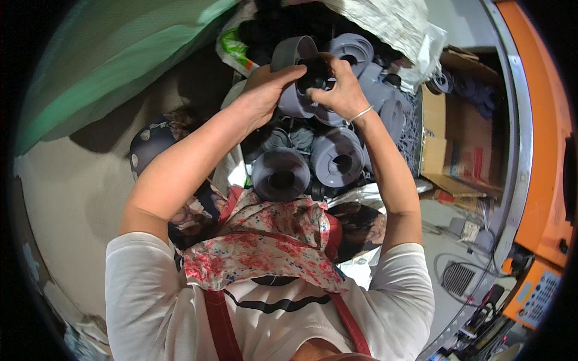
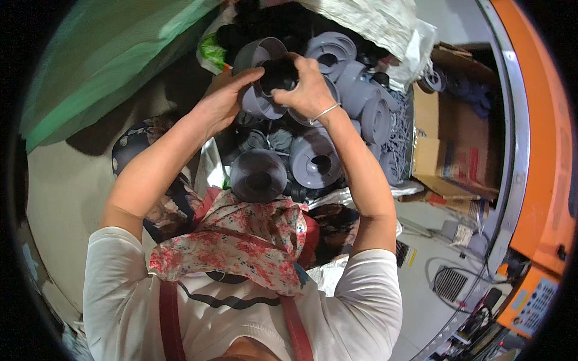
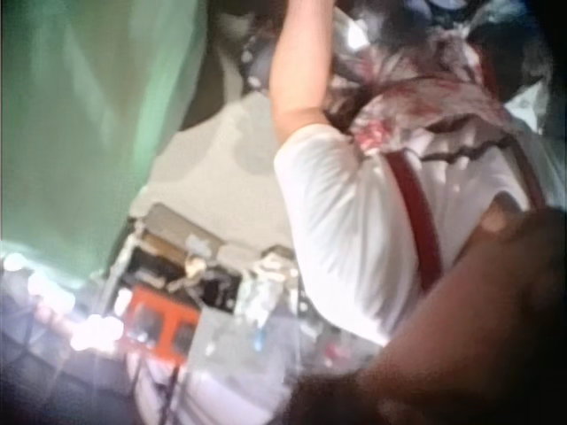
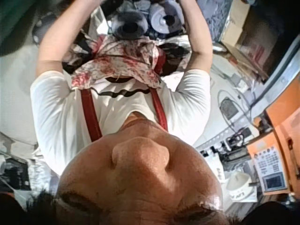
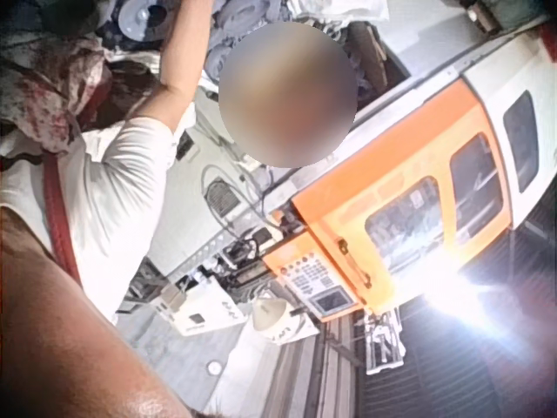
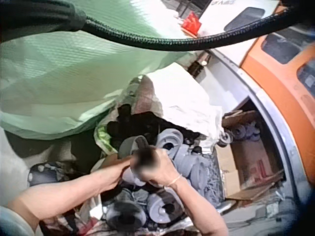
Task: The person assembles grey plastic housing components by manually inserting a black rubber or plastic seal into the center of each housing unit.
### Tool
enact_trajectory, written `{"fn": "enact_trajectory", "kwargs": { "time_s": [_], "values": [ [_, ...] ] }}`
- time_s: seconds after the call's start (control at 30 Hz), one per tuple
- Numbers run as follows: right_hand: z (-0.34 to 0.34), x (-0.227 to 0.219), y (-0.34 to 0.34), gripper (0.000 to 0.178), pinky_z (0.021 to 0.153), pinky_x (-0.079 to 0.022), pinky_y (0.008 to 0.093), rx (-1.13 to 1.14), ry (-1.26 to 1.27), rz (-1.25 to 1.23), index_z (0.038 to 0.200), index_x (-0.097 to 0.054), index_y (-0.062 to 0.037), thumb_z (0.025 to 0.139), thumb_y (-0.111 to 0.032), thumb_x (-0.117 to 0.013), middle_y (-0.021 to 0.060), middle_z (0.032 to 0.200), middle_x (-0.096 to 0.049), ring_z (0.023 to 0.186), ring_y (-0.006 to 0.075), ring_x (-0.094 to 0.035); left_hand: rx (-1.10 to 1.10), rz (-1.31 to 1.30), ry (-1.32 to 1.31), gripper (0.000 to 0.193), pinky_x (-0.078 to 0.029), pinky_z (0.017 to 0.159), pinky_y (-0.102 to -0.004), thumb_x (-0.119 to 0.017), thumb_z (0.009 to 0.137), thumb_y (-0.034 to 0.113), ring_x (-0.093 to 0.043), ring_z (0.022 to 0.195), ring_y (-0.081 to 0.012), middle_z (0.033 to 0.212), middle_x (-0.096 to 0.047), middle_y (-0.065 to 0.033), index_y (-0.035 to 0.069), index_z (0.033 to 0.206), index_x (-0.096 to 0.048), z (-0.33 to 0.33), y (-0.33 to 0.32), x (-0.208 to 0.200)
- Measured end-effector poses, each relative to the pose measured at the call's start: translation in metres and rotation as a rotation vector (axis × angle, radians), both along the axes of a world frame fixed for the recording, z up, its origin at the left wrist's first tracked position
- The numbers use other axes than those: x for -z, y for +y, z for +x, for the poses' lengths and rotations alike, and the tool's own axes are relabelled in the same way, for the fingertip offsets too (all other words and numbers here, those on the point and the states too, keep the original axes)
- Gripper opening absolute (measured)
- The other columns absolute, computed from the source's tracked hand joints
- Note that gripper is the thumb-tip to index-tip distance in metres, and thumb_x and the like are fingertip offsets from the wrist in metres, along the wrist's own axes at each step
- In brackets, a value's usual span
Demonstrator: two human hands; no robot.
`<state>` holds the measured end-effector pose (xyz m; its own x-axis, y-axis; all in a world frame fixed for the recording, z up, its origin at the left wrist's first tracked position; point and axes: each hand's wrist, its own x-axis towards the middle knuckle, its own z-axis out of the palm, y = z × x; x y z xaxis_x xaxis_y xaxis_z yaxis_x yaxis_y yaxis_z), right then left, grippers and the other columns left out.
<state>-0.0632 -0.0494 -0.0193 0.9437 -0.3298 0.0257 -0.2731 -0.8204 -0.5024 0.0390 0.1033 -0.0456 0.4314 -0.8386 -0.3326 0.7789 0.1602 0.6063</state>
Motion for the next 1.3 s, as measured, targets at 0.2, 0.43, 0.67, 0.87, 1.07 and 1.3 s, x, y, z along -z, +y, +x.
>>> {"fn": "enact_trajectory", "kwargs": {
  "time_s": [0.2,0.43,0.67,0.87,1.07,1.3],
  "values": [
    [-0.038,-0.032,0.014,0.075,0.088,-0.043,0.0343,-0.003,0.099,-0.034,0.121,-0.04,0.0019,0.059,-0.021,-0.075,0.0207,0.111,-0.047,0.102,0.0315,-0.051,0.356,-0.121,-0.032,0.029,-0.052,0.074,-0.0276,-0.058,0.085,0.02,-0.062,0.083,-0.0126,0.097,-0.062,-0.0058,-0.001,0.104,-0.057,-0.005,0.003,-0.006],
    [-0.062,-0.045,0.036,0.075,0.086,-0.043,0.0404,-0.332,0.065,-0.405,0.117,-0.04,0.0006,0.051,-0.011,-0.074,0.0182,0.107,-0.046,0.097,0.0364,-0.046,0.526,-0.182,0.066,0.029,-0.053,0.078,-0.0292,-0.058,0.085,0.014,-0.063,0.086,-0.0151,0.099,-0.062,-0.0089,-0.004,0.107,-0.055,-0.004,0.007,-0.006],
    [-0.073,-0.028,0.036,0.074,0.087,-0.043,0.0402,-0.204,-0.045,-0.175,0.122,-0.044,-0.0074,0.052,-0.004,-0.07,0.0172,0.112,-0.045,0.101,0.0374,-0.044,0.507,-0.204,0.064,0.029,-0.054,0.078,-0.029,-0.059,0.084,0.012,-0.063,0.086,-0.0152,0.099,-0.061,-0.0094,-0.005,0.108,-0.054,-0.015,0.009,0.002],
    [-0.079,-0.035,0.037,0.073,0.087,-0.043,0.0411,-0.442,-0.015,-0.248,0.12,-0.045,-0.0062,0.05,-0.003,-0.069,0.0171,0.114,-0.044,0.101,0.0381,-0.044,0.618,-0.17,-0.011,0.028,-0.054,0.075,-0.0287,-0.06,0.083,0.011,-0.063,0.084,-0.0141,0.096,-0.061,-0.008,-0.004,0.106,-0.055,-0.012,0.012,0.003],
    [-0.087,-0.021,0.052,0.073,0.086,-0.043,0.042,-0.147,-0.065,-0.173,0.119,-0.045,-0.0058,0.05,-0.003,-0.069,0.0166,0.115,-0.043,0.102,0.0388,-0.044,0.605,-0.184,0.0,0.032,-0.053,0.079,-0.0281,-0.058,0.085,0.014,-0.061,0.088,-0.0138,0.101,-0.06,-0.0083,-0.004,0.111,-0.051,-0.016,0.012,0.006],
    [-0.071,-0.017,0.041,0.063,0.048,-0.046,0.0274,0.589,0.298,0.868,0.096,-0.057,0.0095,0.08,-0.051,-0.058,0.0115,0.061,-0.061,0.047,0.017,-0.057,0.46,-0.159,-0.235,0.04,-0.047,0.079,-0.027,-0.065,0.08,0.017,-0.056,0.088,-0.0111,0.102,-0.057,-0.0054,-0.001,0.113,-0.049,-0.028,0.017,0.008]
  ]
}}
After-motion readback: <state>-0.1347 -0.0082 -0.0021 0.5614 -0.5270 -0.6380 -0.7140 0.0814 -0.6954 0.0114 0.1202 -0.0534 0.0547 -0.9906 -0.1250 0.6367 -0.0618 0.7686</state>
